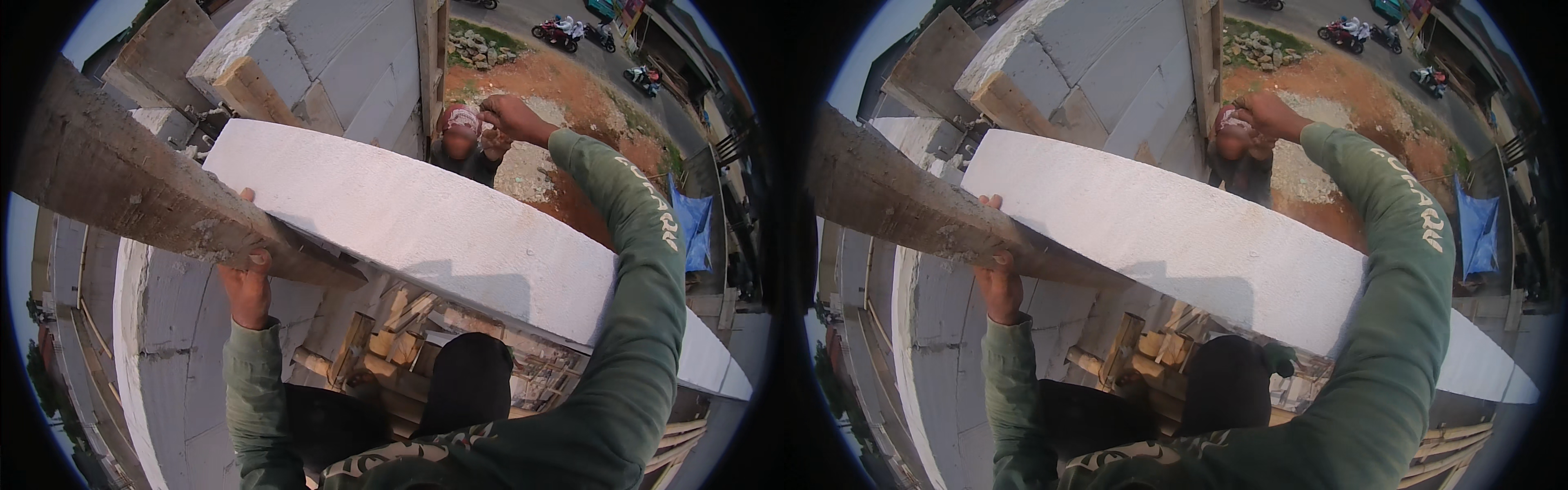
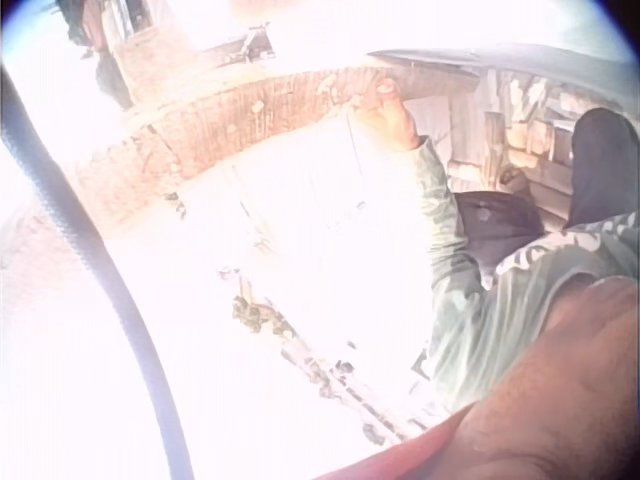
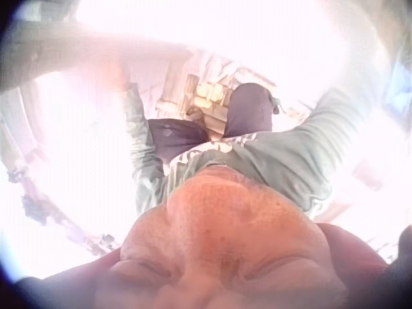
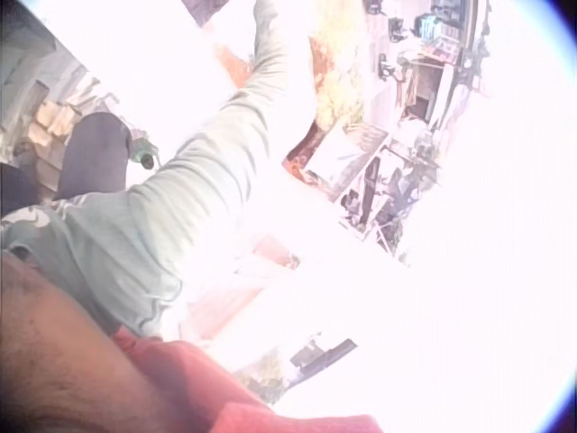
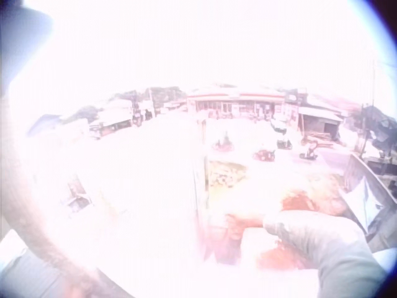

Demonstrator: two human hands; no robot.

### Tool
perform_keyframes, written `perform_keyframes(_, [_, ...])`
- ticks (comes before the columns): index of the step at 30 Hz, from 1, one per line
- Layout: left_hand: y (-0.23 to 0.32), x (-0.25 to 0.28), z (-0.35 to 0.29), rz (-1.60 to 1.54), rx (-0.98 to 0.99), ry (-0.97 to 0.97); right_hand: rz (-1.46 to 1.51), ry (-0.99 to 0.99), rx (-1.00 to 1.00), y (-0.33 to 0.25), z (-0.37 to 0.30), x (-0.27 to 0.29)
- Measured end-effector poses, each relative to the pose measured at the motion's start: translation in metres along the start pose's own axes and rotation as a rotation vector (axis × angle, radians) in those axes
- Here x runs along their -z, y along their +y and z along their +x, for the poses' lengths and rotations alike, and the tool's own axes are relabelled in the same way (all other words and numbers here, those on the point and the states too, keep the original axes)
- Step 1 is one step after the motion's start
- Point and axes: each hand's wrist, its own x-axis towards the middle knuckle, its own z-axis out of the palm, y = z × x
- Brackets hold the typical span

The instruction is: The person lifts and positions a long white concrete block onto a bamboo scaffold, then uses a hammer and wooden block to tap it into place. They continue to adjust and secure the block using a metal bar and hammer.

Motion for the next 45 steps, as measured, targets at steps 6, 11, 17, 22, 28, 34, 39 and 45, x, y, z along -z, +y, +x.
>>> perform_keyframes(6, [-0.005, 0.008, 0.001, 0.057, -0.025, -0.083, -0.208, 0.037, 0.387, -0.16, 0.026, 0.135])
perform_keyframes(11, [-0.032, 0.024, -0.009, -0.07, 0.054, -0.079, -0.477, -0.102, 0.573, -0.292, -0.031, 0.137])
perform_keyframes(17, [-0.065, 0.025, -0.039, -0.135, 0.013, 0.133, -0.509, -0.105, 0.456, -0.3, -0.026, 0.118])
perform_keyframes(22, [-0.103, 0.023, -0.076, -0.07, 0.148, 0.209, -0.343, -0.117, 0.371, -0.295, -0.023, 0.11])
perform_keyframes(28, [-0.156, 0.015, -0.121, -0.176, 0.259, 0.283, -0.296, 0.016, 0.485, -0.291, -0.024, 0.105])
perform_keyframes(34, [-0.175, 0.013, -0.142, -0.161, 0.269, 0.308, -0.217, 0.112, 0.587, -0.287, -0.027, 0.107])
perform_keyframes(39, [-0.186, 0.011, -0.153, -0.197, 0.344, 0.314, -0.061, 0.029, 0.441, -0.287, -0.043, 0.112])
perform_keyframes(45, [-0.211, 0.006, -0.165, 0.001, 0.47, 0.361, -0.118, 0.042, 0.367, -0.298, -0.05, 0.117])
